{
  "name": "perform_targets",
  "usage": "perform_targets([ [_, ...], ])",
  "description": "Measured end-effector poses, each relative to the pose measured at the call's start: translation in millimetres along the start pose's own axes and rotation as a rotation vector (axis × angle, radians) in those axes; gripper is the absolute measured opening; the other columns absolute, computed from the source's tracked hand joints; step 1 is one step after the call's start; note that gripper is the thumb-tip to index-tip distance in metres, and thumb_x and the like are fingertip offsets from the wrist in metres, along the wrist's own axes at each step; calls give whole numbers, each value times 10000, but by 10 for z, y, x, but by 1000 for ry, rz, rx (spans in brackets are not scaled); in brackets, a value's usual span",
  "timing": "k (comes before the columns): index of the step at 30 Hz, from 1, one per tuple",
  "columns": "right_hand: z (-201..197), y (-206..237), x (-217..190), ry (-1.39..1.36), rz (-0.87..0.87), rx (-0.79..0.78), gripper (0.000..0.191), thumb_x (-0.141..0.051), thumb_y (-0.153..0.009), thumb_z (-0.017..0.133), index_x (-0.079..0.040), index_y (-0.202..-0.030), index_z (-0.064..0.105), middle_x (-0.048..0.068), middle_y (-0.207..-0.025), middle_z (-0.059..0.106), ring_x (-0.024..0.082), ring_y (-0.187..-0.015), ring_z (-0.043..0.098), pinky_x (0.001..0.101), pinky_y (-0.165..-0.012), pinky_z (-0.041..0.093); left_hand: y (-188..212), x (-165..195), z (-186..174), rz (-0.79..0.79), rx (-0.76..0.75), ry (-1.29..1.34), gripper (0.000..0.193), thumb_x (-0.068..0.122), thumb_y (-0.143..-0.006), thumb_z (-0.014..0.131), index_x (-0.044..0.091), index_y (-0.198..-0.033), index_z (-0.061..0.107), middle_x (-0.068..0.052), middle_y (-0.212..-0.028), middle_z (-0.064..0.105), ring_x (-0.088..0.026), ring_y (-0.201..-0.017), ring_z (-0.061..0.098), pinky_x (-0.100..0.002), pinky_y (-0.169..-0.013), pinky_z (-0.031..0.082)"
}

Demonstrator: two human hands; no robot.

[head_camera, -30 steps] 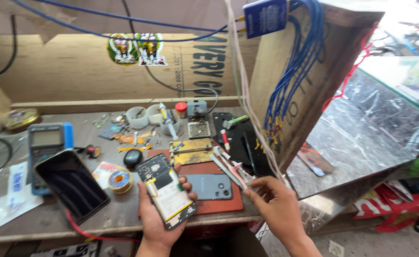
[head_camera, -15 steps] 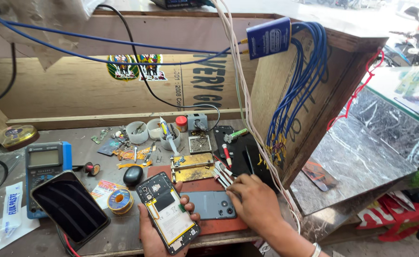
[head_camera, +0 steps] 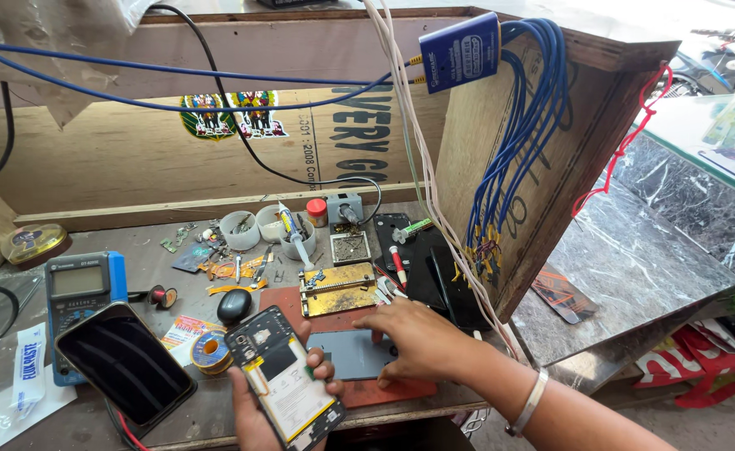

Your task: The person uses a screwdriver to remove screws from the back of a disassembled smartphone. They then place the back cover onto the phone and continue to remove additional screws from the device.

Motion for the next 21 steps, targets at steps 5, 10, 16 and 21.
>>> perform_targets([
  [5,-47,-141,40,34,-103,-8,999,-357,-497,974,-91,-1371,568,107,-1244,616,326,-1210,528,429,-1039,408,279,215,-173,-19,-10,-47,1130,840,-879,529,-27,-1560,284,-162,-1028,493,-287,-927,477,-499,-805,426],
  [10,-119,-272,1,69,-80,-158,946,-334,-531,922,-91,-1366,550,136,-1255,593,333,-1230,525,408,-1065,429,507,251,-315,-103,-159,-7,1118,820,-837,555,37,-1576,254,-158,-1081,488,-288,-984,484,-509,-866,420],
  [16,-109,-227,-36,-347,-74,-32,885,-310,-641,805,-80,-1439,498,153,-1313,516,271,-1196,602,368,-1043,505,606,186,-410,-136,-221,23,1072,797,-842,552,62,-1563,256,-157,-1104,484,-277,-988,491,-503,-870,419],
  [21,-26,-252,23,-704,-85,-79,785,-310,-767,782,-99,-1475,514,117,-1359,598,253,-1262,587,384,-1060,467,629,157,-430,-110,-161,32,1084,818,-859,529,43,-1567,258,-163,-1092,485,-281,-961,487,-501,-842,424],
])
Point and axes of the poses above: each hand's wrist, its own y-axis away from the middle knuckle, its own z-axis out of the palm, x = y × z, the point moved 1 cm from there along -y, towards the middle knuckle
